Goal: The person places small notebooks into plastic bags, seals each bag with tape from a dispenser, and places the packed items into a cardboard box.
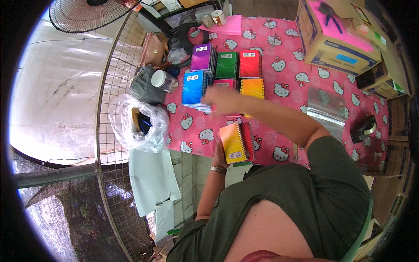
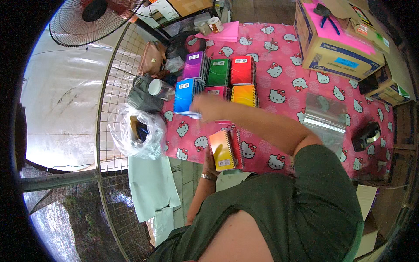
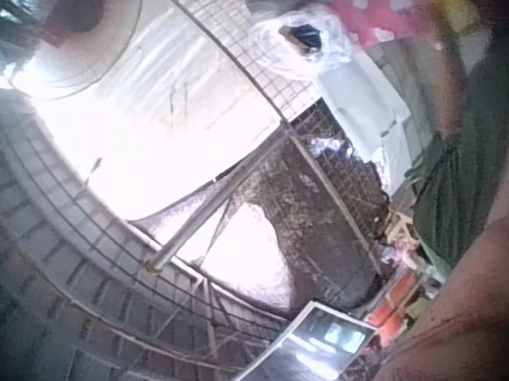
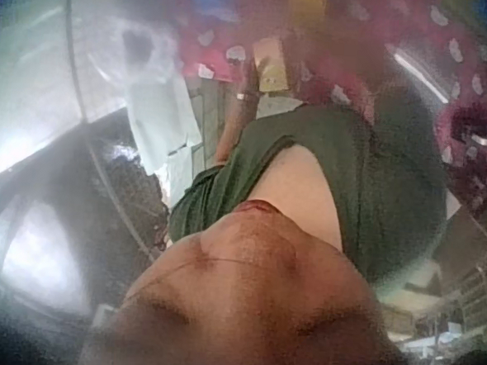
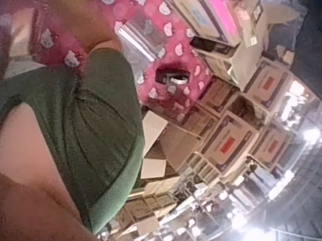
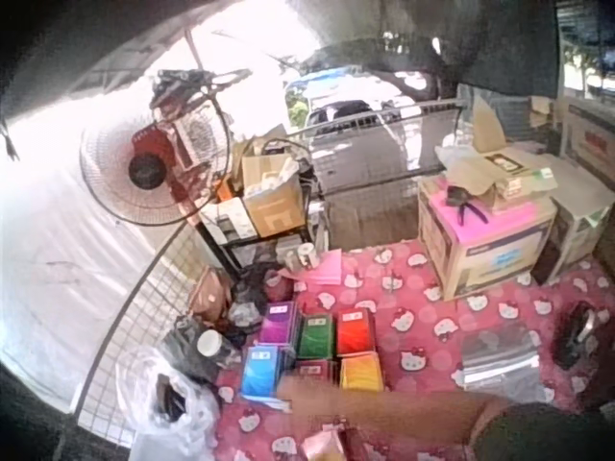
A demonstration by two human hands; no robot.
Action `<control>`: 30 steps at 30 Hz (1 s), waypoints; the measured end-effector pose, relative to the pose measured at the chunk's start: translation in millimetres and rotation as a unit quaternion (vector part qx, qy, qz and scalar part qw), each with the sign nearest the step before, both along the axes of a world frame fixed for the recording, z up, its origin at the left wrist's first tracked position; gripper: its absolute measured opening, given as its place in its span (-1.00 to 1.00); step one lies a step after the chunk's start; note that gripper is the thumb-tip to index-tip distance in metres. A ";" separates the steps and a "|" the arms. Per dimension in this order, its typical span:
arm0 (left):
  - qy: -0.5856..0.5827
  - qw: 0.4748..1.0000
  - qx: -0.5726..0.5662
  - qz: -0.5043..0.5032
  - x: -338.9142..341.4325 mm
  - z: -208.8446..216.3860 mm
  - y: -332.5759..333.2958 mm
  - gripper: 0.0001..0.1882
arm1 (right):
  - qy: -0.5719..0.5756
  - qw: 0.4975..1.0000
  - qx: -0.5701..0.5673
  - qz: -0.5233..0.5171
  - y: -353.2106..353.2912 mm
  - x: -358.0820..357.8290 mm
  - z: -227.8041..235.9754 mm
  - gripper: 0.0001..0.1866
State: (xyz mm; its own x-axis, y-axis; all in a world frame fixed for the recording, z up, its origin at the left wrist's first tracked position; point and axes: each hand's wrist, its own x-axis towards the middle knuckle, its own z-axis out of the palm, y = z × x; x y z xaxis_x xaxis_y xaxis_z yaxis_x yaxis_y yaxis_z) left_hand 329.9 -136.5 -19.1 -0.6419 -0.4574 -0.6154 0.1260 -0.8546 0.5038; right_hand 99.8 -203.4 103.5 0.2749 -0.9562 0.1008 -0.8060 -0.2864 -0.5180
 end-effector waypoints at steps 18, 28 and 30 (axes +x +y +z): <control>0.102 0.978 -0.108 0.149 35.6 12.6 -26.3 -0.28 | -0.211 0.915 0.020 -0.342 -61.0 21.5 -22.7 -0.17; -0.020 0.996 -0.011 0.087 14.2 2.8 10.5 -0.43 | -0.611 0.750 0.191 -0.168 30.0 -18.1 -37.8 -0.07; 0.027 0.997 -0.007 0.075 -25.5 30.2 37.8 -0.36 | -0.433 0.850 0.190 -0.232 101.8 -24.0 -53.1 0.04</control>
State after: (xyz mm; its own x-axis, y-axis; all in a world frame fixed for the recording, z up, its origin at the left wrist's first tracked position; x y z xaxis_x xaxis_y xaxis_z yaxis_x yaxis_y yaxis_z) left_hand 304.4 -98.7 11.1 -0.5975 -0.5597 -0.5743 0.2795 -0.8166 0.5050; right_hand 75.8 -101.6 50.4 -0.1604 -0.9506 -0.2659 -0.0563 0.2777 -0.9590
